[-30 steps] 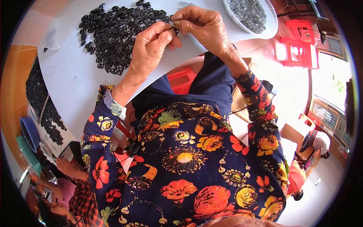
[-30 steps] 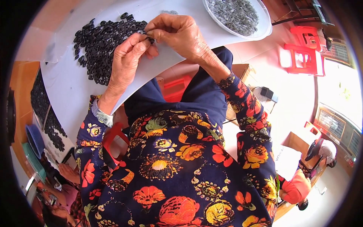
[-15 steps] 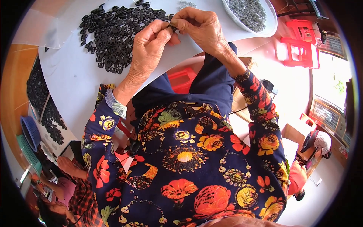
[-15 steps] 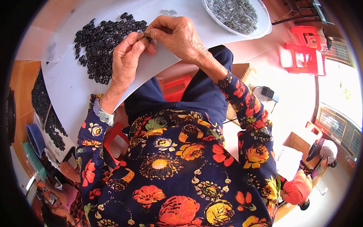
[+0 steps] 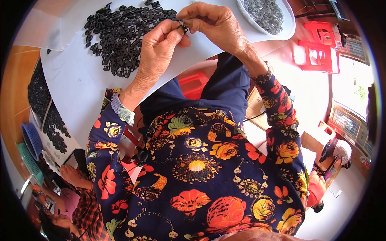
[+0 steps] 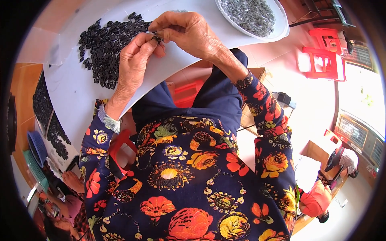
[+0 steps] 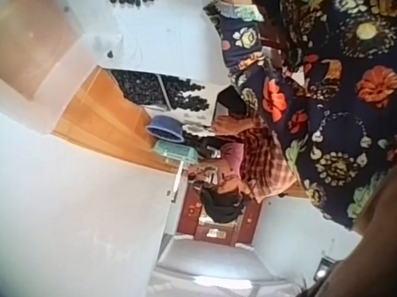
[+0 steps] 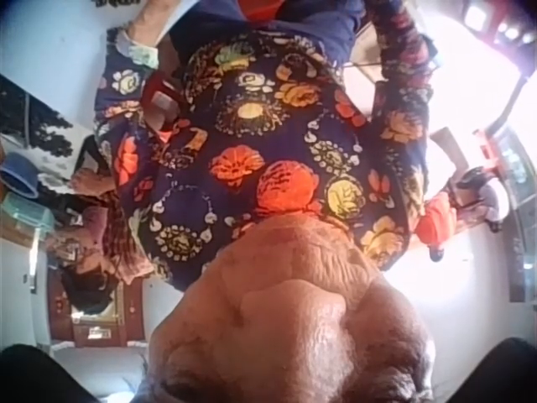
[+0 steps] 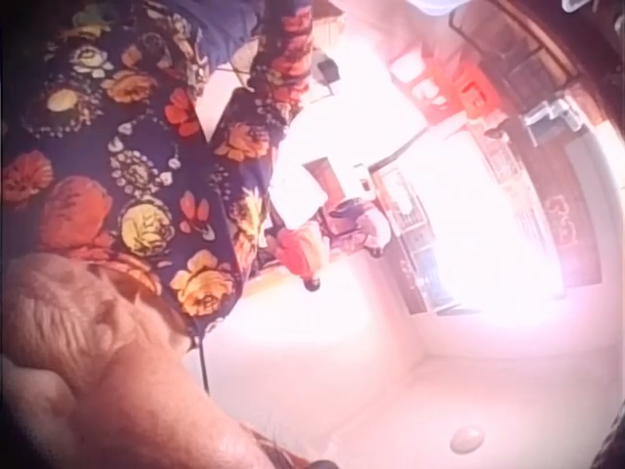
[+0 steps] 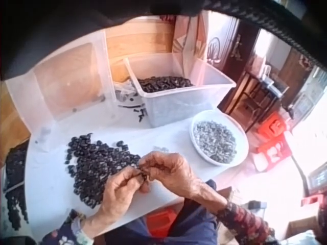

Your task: The person assembles small black plastic components by hand on a white table.

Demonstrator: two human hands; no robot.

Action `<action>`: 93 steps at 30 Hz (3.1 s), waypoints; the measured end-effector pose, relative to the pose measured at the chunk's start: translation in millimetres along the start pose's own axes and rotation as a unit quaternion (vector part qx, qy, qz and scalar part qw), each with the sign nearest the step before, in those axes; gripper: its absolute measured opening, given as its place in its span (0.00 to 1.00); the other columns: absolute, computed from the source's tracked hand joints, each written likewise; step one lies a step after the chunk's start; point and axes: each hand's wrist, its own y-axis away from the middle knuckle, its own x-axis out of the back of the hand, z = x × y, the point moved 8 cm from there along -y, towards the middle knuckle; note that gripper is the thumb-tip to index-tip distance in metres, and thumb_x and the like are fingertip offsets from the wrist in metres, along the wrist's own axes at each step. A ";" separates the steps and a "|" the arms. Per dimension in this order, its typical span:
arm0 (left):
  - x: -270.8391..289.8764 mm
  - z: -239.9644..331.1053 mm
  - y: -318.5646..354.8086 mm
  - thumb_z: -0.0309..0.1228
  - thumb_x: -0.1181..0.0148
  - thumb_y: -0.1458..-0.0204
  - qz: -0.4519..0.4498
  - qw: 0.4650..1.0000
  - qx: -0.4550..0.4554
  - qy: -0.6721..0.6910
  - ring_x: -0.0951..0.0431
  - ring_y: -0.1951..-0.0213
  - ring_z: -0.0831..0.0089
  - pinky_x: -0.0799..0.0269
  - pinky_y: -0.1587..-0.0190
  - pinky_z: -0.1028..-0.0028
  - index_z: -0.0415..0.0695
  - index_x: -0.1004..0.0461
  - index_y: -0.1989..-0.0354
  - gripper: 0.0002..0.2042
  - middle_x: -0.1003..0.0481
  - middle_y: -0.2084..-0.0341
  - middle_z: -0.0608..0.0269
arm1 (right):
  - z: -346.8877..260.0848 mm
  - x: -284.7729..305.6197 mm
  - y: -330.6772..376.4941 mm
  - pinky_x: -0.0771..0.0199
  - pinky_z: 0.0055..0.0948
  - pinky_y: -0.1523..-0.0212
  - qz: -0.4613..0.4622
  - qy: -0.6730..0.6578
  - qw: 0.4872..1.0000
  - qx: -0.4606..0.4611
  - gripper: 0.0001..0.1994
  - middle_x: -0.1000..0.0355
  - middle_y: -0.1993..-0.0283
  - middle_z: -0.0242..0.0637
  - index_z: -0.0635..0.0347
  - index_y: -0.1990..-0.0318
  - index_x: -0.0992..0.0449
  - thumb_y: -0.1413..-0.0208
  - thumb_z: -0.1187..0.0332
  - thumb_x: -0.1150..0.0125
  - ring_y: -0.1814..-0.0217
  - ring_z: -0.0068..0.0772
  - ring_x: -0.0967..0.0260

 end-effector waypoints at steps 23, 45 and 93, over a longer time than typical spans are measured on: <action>0.8 1.7 -2.9 0.28 0.49 0.43 0.013 0.999 -0.016 0.031 0.28 0.73 0.85 0.33 0.66 0.83 0.39 0.28 0.69 0.06 0.25 0.78 0.67 | -10.2 2.7 -0.5 0.30 0.21 0.71 0.069 0.116 0.991 -0.004 0.08 0.26 0.77 0.34 0.65 0.68 0.23 0.47 0.68 0.39 0.74 0.18 0.31; 5.0 4.0 -4.7 0.27 0.50 0.43 0.016 0.999 -0.034 0.027 0.30 0.73 0.85 0.34 0.67 0.84 0.37 0.28 0.67 0.07 0.26 0.78 0.67 | -14.3 1.0 -4.7 0.32 0.22 0.74 0.057 0.145 0.987 0.036 0.05 0.29 0.80 0.32 0.62 0.69 0.23 0.48 0.70 0.41 0.78 0.17 0.35; 44.5 53.4 -95.9 0.23 0.48 0.54 -0.146 0.749 -0.178 -0.622 0.35 0.66 0.58 0.35 0.60 0.63 0.40 0.31 0.66 0.06 0.36 0.76 0.56 | 19.3 -10.5 12.3 0.31 0.16 0.65 0.082 -0.113 0.989 -0.051 0.10 0.28 0.71 0.27 0.66 0.58 0.24 0.46 0.72 0.42 0.69 0.12 0.35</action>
